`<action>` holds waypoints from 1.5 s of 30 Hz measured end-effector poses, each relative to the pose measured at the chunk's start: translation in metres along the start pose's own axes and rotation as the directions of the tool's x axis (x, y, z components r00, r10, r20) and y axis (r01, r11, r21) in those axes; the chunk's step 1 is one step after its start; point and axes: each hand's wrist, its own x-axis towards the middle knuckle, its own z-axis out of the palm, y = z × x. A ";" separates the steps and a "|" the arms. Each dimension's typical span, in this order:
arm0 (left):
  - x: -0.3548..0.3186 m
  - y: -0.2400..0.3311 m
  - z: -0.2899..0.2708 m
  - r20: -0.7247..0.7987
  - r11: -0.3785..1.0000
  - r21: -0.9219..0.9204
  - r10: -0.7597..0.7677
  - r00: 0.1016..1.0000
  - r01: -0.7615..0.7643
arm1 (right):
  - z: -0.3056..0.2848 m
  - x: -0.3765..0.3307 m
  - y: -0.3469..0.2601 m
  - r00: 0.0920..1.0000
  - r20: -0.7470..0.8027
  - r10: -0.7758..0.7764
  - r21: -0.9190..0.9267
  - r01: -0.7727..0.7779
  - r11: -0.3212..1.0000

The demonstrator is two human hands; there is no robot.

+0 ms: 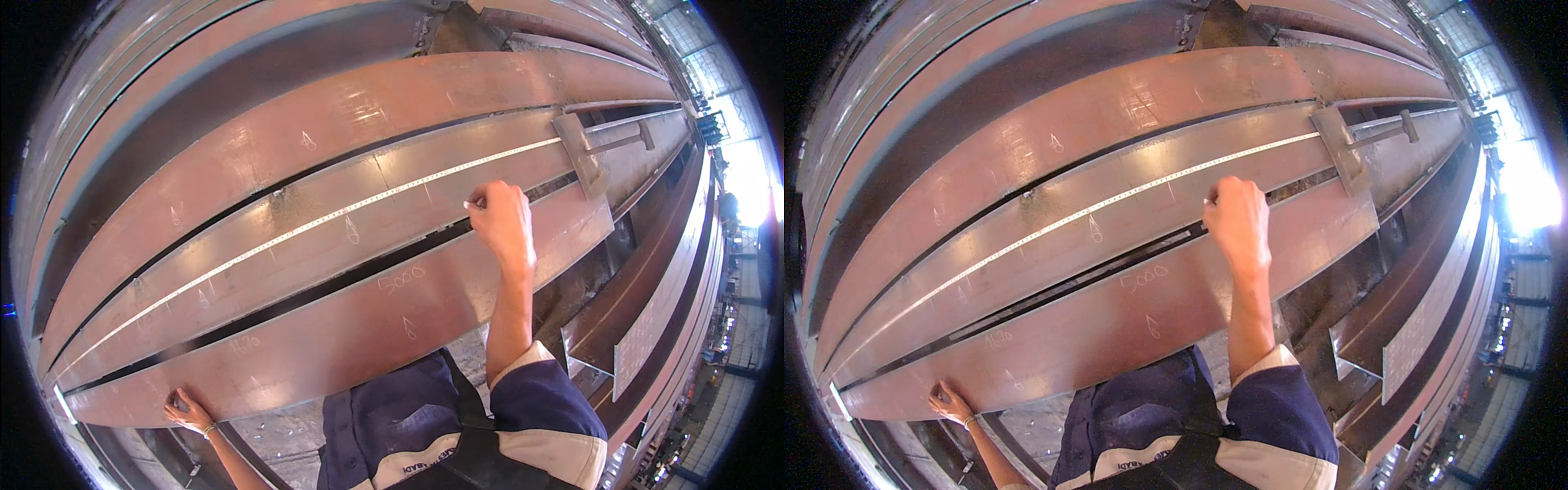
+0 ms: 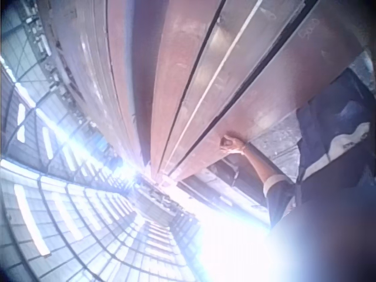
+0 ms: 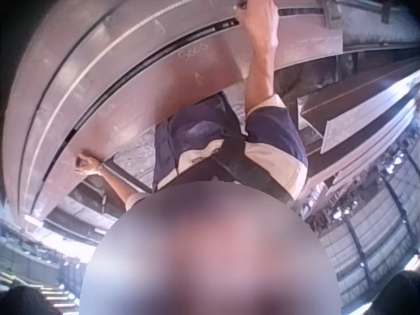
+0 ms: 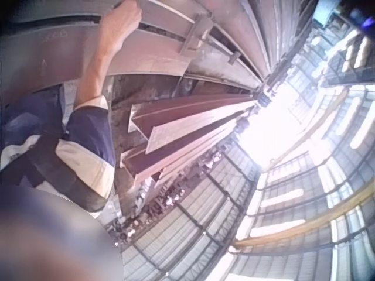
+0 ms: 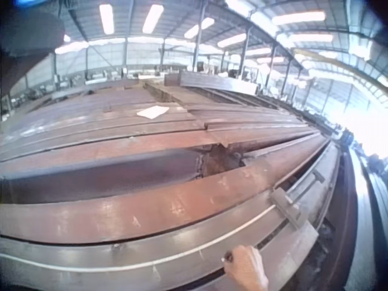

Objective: The person measures long metal beams with a tape measure and marks measurements with chalk. They repeatedly measure and mark multiple beams, then briefly consult a document before continuing the marking process.

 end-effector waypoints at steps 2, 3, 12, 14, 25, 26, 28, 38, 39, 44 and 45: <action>-0.001 0.004 -0.001 0.012 0.998 -0.056 -0.016 1.000 0.016 | -0.011 -0.015 0.004 0.998 -0.043 0.053 0.062 -0.050 0.997; 0.000 0.007 -0.003 -0.003 0.999 -0.054 0.002 1.000 -0.002 | -0.013 -0.023 0.007 0.996 -0.051 0.073 0.075 -0.069 0.995; -0.001 0.018 -0.009 -0.102 0.995 -0.103 -0.021 0.995 0.010 | -0.001 -0.089 0.045 0.994 -0.062 0.090 0.255 -0.072 0.964; -0.005 0.026 -0.010 -0.168 0.995 -0.096 -0.030 0.985 0.014 | -0.002 -0.106 0.056 0.994 -0.064 0.090 0.239 -0.072 0.968; -0.102 0.244 -0.091 -0.128 0.674 -0.727 0.053 0.990 -0.130 | -0.039 -0.208 0.144 0.967 -0.168 0.193 0.295 -0.137 0.946; -0.111 0.260 -0.097 -0.122 0.646 -0.749 0.085 0.989 -0.147 | -0.038 -0.212 0.148 0.962 -0.193 0.195 0.287 -0.135 0.948; -0.127 0.284 -0.106 -0.080 0.612 -0.778 0.127 0.989 -0.142 | -0.040 -0.214 0.155 0.953 -0.206 0.224 0.317 -0.151 0.936; -0.148 0.323 -0.089 -0.051 0.679 -0.727 0.097 0.994 -0.103 | -0.051 -0.164 0.178 0.931 -0.245 0.269 0.380 -0.163 0.910; -0.150 0.328 -0.085 -0.053 0.698 -0.709 0.082 0.995 -0.096 | -0.049 -0.152 0.181 0.936 -0.238 0.259 0.396 -0.149 0.906; -0.155 0.332 -0.078 -0.077 0.831 -0.550 0.045 0.996 -0.080 | -0.039 -0.090 0.192 0.958 -0.259 0.123 0.415 -0.005 0.910; -0.154 0.332 -0.078 -0.062 0.836 -0.544 0.047 0.997 -0.073 | -0.035 -0.076 0.192 0.957 -0.275 0.092 0.417 0.033 0.908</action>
